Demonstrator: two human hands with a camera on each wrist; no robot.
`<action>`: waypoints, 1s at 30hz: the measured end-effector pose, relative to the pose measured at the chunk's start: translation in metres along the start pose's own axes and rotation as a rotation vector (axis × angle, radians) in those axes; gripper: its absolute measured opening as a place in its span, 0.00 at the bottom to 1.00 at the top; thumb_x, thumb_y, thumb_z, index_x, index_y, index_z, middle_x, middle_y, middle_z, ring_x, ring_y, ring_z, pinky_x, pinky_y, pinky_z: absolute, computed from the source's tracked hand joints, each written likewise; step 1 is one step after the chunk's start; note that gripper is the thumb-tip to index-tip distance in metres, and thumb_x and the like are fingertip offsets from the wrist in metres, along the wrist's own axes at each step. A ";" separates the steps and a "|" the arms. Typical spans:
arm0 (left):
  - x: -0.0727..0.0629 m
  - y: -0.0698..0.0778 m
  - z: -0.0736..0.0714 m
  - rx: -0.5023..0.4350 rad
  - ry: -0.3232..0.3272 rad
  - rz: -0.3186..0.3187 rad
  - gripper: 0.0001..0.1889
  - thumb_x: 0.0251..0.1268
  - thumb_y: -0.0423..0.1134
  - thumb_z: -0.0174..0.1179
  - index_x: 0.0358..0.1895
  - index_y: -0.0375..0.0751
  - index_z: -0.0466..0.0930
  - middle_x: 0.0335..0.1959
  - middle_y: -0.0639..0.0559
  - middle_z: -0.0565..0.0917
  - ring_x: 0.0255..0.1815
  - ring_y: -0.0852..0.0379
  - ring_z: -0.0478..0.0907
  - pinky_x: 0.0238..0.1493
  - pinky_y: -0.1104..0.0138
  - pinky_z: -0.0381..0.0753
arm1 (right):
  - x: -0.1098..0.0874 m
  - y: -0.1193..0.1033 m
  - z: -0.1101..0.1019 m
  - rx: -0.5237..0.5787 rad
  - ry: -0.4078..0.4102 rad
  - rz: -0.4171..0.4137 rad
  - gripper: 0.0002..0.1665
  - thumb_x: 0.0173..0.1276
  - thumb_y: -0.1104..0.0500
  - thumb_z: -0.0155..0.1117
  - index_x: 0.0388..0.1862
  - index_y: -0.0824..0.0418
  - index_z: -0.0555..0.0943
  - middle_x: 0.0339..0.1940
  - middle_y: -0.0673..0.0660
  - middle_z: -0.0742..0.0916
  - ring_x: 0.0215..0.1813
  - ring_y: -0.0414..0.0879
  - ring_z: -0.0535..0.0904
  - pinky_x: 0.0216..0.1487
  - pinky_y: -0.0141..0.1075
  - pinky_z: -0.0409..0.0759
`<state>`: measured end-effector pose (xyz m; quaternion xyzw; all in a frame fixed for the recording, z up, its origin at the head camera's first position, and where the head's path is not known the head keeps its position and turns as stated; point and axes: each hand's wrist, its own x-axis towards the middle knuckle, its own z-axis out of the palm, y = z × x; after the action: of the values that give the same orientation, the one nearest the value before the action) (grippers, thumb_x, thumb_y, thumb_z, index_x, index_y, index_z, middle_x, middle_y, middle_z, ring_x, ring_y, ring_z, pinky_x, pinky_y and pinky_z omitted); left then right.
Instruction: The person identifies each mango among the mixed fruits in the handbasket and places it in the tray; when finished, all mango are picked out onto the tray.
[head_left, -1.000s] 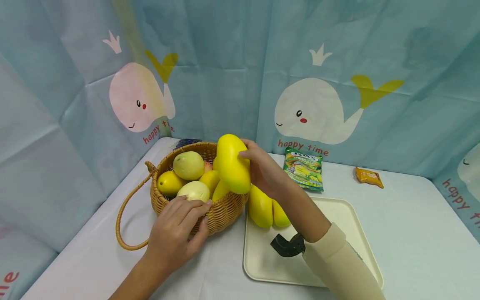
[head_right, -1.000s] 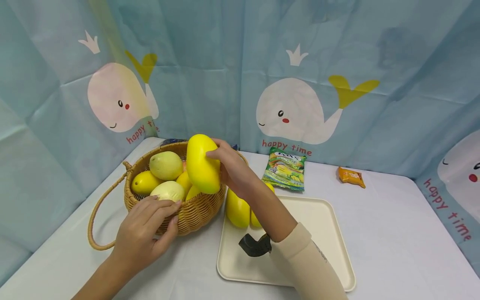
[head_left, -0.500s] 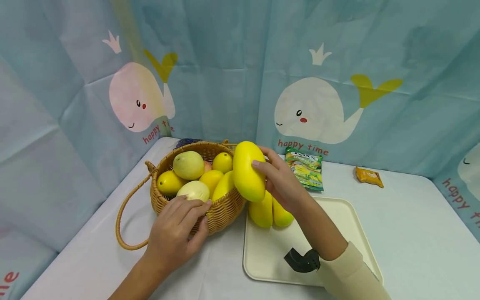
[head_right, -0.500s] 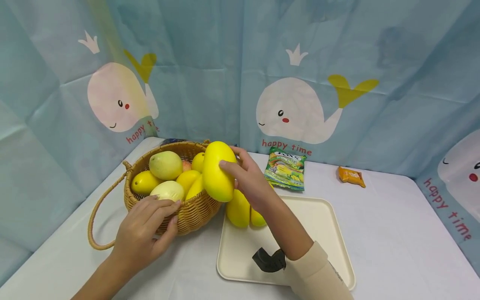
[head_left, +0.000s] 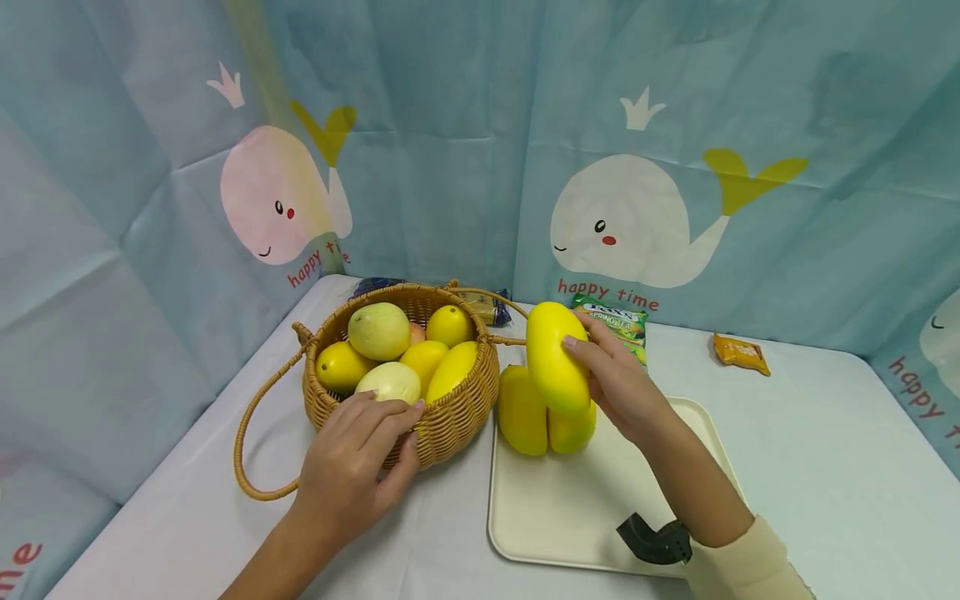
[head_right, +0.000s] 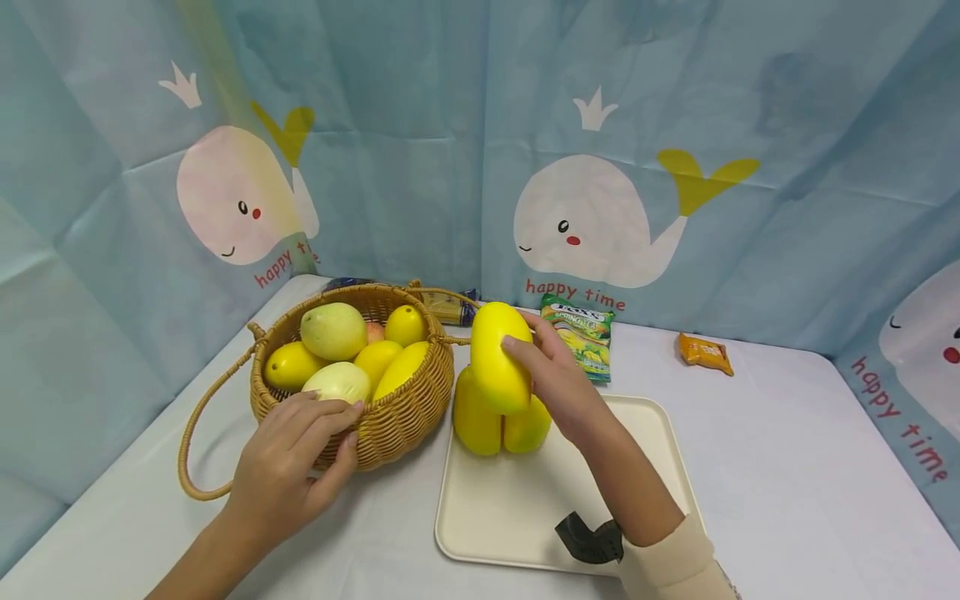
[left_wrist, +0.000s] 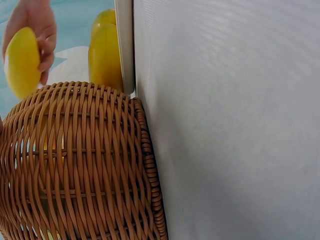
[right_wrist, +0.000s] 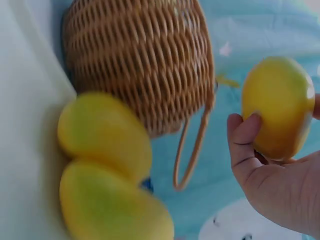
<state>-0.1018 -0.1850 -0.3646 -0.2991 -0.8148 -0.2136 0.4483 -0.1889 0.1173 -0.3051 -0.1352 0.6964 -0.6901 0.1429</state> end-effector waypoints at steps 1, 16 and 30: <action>0.000 0.000 0.000 0.000 -0.001 -0.001 0.17 0.72 0.42 0.50 0.48 0.37 0.87 0.40 0.49 0.85 0.41 0.46 0.81 0.57 0.52 0.74 | -0.002 0.001 -0.005 -0.011 0.003 0.003 0.35 0.80 0.55 0.47 0.80 0.61 0.52 0.70 0.62 0.65 0.61 0.56 0.70 0.59 0.35 0.77; -0.001 0.000 0.000 0.008 -0.006 -0.005 0.18 0.72 0.43 0.50 0.48 0.37 0.87 0.40 0.49 0.85 0.41 0.46 0.81 0.57 0.52 0.74 | -0.028 0.022 -0.072 -0.161 0.097 0.071 0.40 0.81 0.49 0.49 0.81 0.63 0.47 0.68 0.65 0.65 0.52 0.48 0.75 0.51 0.35 0.80; 0.000 0.001 -0.001 0.002 -0.001 -0.002 0.17 0.72 0.43 0.50 0.48 0.37 0.87 0.40 0.48 0.85 0.41 0.46 0.81 0.56 0.51 0.75 | -0.021 0.049 -0.097 -0.389 0.063 0.328 0.45 0.77 0.48 0.55 0.80 0.67 0.47 0.70 0.73 0.64 0.60 0.63 0.72 0.51 0.47 0.81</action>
<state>-0.1004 -0.1845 -0.3639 -0.2979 -0.8155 -0.2131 0.4481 -0.2062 0.2154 -0.3529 -0.0236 0.8328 -0.5147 0.2024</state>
